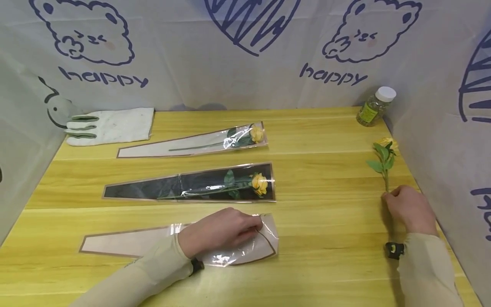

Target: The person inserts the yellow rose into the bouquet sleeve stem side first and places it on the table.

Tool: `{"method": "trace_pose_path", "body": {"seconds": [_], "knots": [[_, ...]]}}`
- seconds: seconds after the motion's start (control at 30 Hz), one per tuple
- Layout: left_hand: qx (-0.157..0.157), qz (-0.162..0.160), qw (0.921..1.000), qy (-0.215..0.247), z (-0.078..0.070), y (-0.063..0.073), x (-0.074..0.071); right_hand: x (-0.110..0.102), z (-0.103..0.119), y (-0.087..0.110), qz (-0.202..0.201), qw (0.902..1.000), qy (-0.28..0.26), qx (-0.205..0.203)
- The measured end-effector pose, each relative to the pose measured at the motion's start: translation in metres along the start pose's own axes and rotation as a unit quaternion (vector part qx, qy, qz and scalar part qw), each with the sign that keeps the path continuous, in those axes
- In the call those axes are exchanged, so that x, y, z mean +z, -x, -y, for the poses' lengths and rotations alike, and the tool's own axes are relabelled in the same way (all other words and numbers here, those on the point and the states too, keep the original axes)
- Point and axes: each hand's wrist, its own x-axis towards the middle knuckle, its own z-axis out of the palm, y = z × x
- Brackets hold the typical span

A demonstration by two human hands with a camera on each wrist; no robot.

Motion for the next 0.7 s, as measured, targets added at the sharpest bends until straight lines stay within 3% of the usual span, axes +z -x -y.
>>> {"method": "trace_pose_path", "body": {"seconds": [0.33,0.5,0.6,0.7], "knots": [[-0.006,0.005,1.0,-0.004,-0.002,0.0,-0.001,0.003,0.001,-0.004,-0.009,0.9994,-0.026,-0.022],[-0.008,0.005,0.9999,-0.008,-0.002,0.0,-0.001,0.008,0.0,-0.004,-0.01,0.9951,-0.095,-0.024],[-0.011,0.008,0.9999,-0.007,-0.002,0.001,0.0,0.011,0.002,-0.004,-0.005,0.9842,-0.176,-0.018],[-0.011,0.009,0.9999,-0.005,-0.002,0.0,0.0,0.012,0.004,-0.001,-0.013,0.9666,-0.255,-0.018]]}}
